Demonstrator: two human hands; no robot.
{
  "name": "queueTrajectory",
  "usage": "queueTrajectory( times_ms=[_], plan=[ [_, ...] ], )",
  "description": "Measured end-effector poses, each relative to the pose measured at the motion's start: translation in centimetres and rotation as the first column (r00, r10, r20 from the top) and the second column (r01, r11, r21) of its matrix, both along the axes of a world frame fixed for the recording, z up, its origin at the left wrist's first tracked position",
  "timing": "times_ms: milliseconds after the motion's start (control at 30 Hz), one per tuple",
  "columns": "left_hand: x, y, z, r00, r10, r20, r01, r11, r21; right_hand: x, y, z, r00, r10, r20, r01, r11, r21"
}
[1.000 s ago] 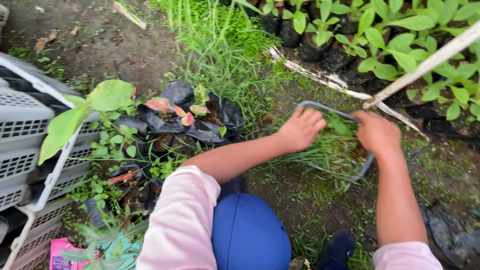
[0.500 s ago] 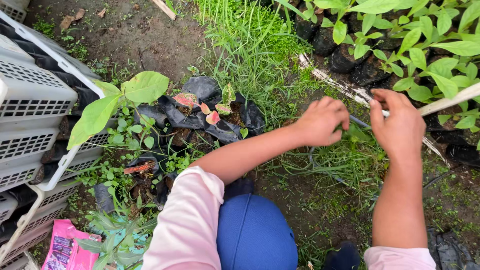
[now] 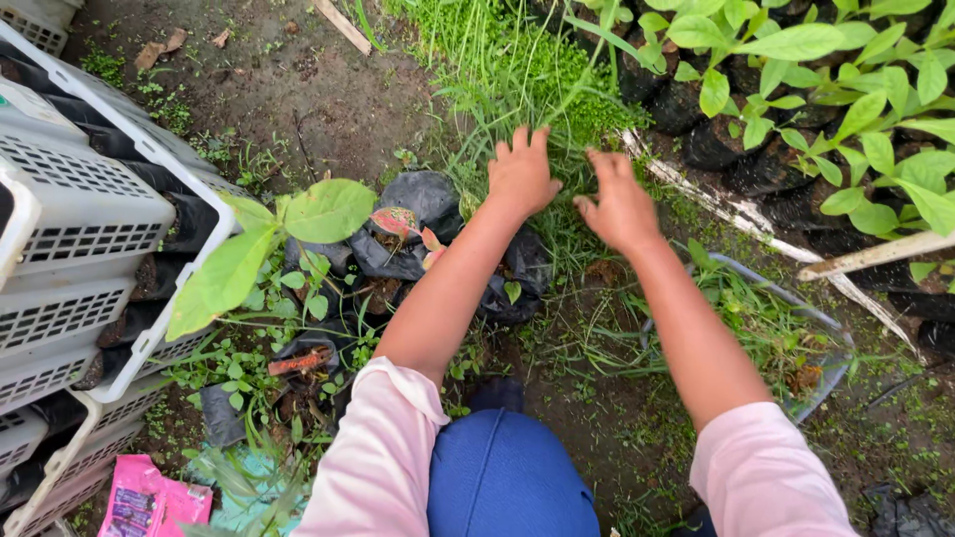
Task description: The person removes weeds by hand from the soil around potted plants and places them into a nearby container. The person repeatedly pulls weeds from the ground and transfers them to a plastic bin.
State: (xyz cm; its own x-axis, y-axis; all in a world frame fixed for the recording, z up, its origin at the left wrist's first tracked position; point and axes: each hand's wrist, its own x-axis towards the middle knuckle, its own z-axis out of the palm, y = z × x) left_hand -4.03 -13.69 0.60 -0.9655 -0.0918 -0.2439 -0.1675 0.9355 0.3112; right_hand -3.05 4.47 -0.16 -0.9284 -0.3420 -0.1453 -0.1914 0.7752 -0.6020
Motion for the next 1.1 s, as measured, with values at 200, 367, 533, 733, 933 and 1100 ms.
queueTrajectory(
  times_ms=[200, 367, 533, 733, 933, 1100],
  plan=[
    [-0.4, -1.0, -4.6, 0.999, 0.008, 0.043, -0.009, 1.0, 0.026, -0.2, -2.8, -5.0, 0.974, 0.033, -0.223, -0.05, 0.996, -0.071],
    [-0.3, -1.6, -5.9, 0.998, 0.057, 0.011, -0.058, 0.978, 0.198, -0.1, -2.1, -5.4, 0.981, 0.02, -0.195, -0.06, 0.977, -0.203],
    [0.2, -1.7, -5.8, 1.0, 0.017, 0.018, -0.023, 0.927, 0.375, 0.5, -1.3, -4.8, 0.99, -0.099, -0.1, 0.057, 0.931, -0.359],
    [-0.1, -3.1, -5.1, 0.997, 0.03, -0.064, 0.003, 0.886, 0.464, -0.9, -1.7, -5.7, 0.999, -0.052, 0.009, 0.051, 0.927, -0.371],
    [-0.2, -3.9, -4.1, 0.998, -0.009, -0.055, 0.04, 0.807, 0.589, 0.1, -4.7, -9.3, 0.977, 0.211, 0.025, -0.188, 0.913, -0.362],
    [-0.1, -4.0, -3.7, 0.973, 0.036, -0.226, 0.104, 0.81, 0.577, 1.4, -5.8, -11.0, 0.967, -0.089, 0.24, 0.155, 0.95, -0.272]
  ],
)
